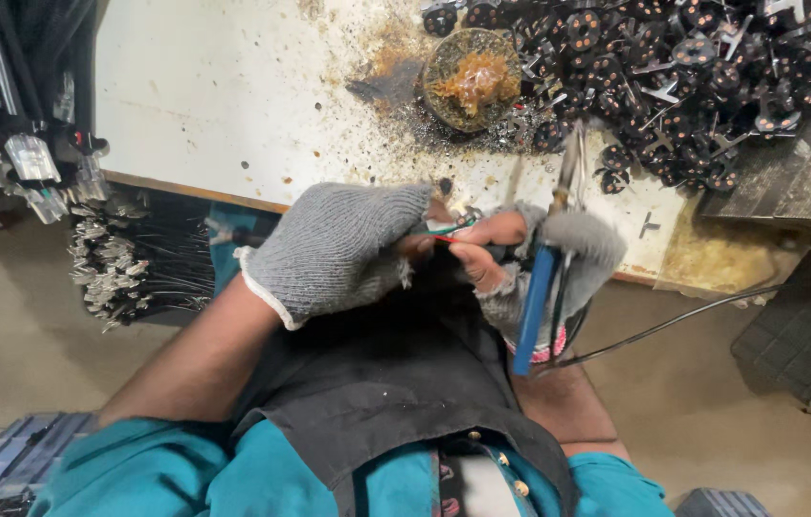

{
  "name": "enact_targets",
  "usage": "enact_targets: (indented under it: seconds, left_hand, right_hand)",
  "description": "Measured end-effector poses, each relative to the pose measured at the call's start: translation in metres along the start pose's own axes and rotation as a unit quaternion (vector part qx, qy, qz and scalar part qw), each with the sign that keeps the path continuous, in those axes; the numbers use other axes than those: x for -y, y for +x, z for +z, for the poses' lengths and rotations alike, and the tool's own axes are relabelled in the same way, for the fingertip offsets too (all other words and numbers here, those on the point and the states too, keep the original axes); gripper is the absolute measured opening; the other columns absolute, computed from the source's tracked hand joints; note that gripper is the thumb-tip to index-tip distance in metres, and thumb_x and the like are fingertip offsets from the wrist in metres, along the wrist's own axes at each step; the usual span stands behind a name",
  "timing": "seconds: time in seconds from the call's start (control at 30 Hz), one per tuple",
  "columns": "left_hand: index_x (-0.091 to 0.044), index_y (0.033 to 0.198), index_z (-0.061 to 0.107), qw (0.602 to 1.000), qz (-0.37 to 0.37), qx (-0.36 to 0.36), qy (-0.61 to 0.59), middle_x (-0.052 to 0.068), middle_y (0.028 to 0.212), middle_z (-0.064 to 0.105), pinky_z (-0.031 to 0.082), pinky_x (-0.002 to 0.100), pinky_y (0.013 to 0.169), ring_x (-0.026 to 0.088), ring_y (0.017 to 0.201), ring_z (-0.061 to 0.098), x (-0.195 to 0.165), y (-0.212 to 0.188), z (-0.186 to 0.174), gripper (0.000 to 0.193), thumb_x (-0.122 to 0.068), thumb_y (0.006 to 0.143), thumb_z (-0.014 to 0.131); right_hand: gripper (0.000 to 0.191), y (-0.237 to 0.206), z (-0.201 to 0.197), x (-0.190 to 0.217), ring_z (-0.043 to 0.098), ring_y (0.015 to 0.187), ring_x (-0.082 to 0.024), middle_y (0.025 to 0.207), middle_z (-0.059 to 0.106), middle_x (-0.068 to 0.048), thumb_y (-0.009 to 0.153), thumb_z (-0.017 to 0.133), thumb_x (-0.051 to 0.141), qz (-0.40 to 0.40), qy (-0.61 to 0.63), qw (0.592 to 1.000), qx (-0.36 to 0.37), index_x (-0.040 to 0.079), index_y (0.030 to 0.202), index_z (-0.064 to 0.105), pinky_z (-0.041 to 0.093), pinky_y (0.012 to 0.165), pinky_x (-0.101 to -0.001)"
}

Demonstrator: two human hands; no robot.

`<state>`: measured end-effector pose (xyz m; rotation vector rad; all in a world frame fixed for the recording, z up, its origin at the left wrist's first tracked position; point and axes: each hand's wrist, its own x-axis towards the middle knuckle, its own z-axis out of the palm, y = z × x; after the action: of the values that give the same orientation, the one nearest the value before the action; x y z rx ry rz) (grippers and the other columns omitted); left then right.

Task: The person solders wires to connector plugs at a workbench. They hold a wire in one hand and a soldering iron in the other, dip the wire tip into flux, solder the connection, and set the finished connector onto a large pile of completed plugs, repeating the cycle.

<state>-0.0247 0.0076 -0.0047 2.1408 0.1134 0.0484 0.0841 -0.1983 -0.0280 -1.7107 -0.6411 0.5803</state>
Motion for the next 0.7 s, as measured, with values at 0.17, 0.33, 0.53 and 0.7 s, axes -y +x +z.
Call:
enact_targets:
  seconds: [0.17, 0.33, 0.53, 0.7]
  left_hand:
    - [-0.015, 0.121, 0.071, 0.997, -0.058, -0.02, -0.038, 0.013, 0.102, 0.073, 0.054, 0.043, 0.074, 0.035, 0.09, 0.07, -0.011, -0.003, 0.009, 0.031, -0.014, 0.09, 0.068]
    - [-0.011, 0.101, 0.076, 0.988, -0.078, -0.113, -0.066, 0.011, 0.087, 0.067, 0.052, 0.041, 0.073, 0.032, 0.084, 0.067, -0.019, -0.013, 0.023, 0.012, -0.019, 0.092, 0.075]
    - [-0.017, 0.091, 0.076, 0.989, -0.036, -0.132, -0.05, 0.004, 0.079, 0.067, 0.051, 0.039, 0.068, 0.027, 0.078, 0.066, -0.017, -0.012, 0.031, 0.013, -0.027, 0.085, 0.081]
    - [-0.015, 0.084, 0.072, 0.984, 0.018, -0.176, 0.025, 0.006, 0.076, 0.061, 0.048, 0.041, 0.065, 0.029, 0.076, 0.063, -0.027, -0.002, 0.016, 0.015, -0.022, 0.082, 0.085]
  right_hand:
    - [0.009, -0.009, 0.001, 0.004, 0.063, 0.073, -0.008, 0.083, 0.068, 0.0, 0.096, 0.079, 0.004, -0.066, -0.061, 0.995, 0.032, 0.002, 0.098, 0.071, 0.048, 0.069, -0.0234]
    - [0.011, -0.017, 0.0, -0.002, 0.066, 0.087, -0.012, 0.097, 0.071, -0.005, 0.098, 0.077, 0.007, -0.013, 0.014, 1.0, -0.019, 0.002, 0.103, 0.069, 0.053, 0.081, -0.0251]
    - [0.011, -0.028, -0.006, -0.003, 0.067, 0.092, -0.012, 0.1, 0.071, -0.007, 0.1, 0.076, 0.008, 0.001, 0.007, 1.0, -0.021, 0.002, 0.105, 0.068, 0.054, 0.085, -0.0246]
    - [0.021, -0.014, -0.008, -0.001, 0.068, 0.088, -0.012, 0.099, 0.07, -0.008, 0.097, 0.078, 0.009, 0.004, 0.026, 0.998, -0.061, 0.004, 0.107, 0.061, 0.057, 0.082, -0.0245]
